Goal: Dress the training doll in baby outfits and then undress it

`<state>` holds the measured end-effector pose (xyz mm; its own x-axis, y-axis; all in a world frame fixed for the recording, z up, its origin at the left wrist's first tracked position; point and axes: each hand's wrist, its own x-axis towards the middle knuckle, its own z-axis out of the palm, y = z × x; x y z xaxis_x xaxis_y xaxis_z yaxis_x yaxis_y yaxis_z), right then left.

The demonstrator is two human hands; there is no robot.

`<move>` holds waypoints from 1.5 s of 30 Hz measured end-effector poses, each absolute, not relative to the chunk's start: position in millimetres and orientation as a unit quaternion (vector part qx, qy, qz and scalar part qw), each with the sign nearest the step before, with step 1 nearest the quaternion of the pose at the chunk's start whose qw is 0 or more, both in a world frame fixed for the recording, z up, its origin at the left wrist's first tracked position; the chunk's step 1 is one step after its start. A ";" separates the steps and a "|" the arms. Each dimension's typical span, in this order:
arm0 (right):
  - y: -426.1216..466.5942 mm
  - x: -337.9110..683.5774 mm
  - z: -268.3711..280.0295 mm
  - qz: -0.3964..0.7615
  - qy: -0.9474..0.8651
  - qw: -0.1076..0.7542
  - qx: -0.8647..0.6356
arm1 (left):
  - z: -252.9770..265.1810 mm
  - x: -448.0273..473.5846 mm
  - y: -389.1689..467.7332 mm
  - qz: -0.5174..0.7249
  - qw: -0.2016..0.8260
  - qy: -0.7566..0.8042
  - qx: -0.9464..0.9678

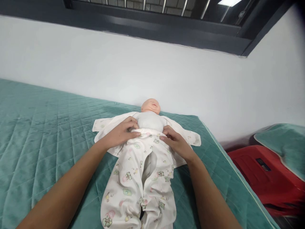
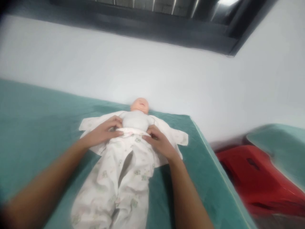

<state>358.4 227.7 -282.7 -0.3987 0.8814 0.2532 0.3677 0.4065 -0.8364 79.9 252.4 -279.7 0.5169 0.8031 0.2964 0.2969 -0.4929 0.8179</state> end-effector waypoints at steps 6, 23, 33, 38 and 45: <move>232.7 355.5 -293.9 0.328 -0.711 0.411 -0.466 | -284.3 87.8 255.1 0.392 0.286 0.395 0.780; 290.9 349.1 -314.1 0.302 -0.621 0.441 -0.572 | -289.9 115.2 299.6 0.415 0.412 0.487 0.648; 265.6 368.2 -308.4 0.400 -0.597 0.432 -0.544 | -283.3 100.4 269.6 0.404 0.433 0.507 0.626; 255.4 383.5 -300.5 0.442 -0.623 0.365 -0.533 | -285.8 86.3 262.7 0.385 0.490 0.476 0.621; 248.2 390.7 -289.5 0.498 -0.626 0.303 -0.518 | -293.7 71.7 269.7 0.368 0.559 0.450 0.592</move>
<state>390.7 248.2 -289.5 -0.2794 0.9504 -0.1368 0.3473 -0.0328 -0.9372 71.7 269.7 -293.7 0.3244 0.9435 -0.0679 0.1219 0.0295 0.9921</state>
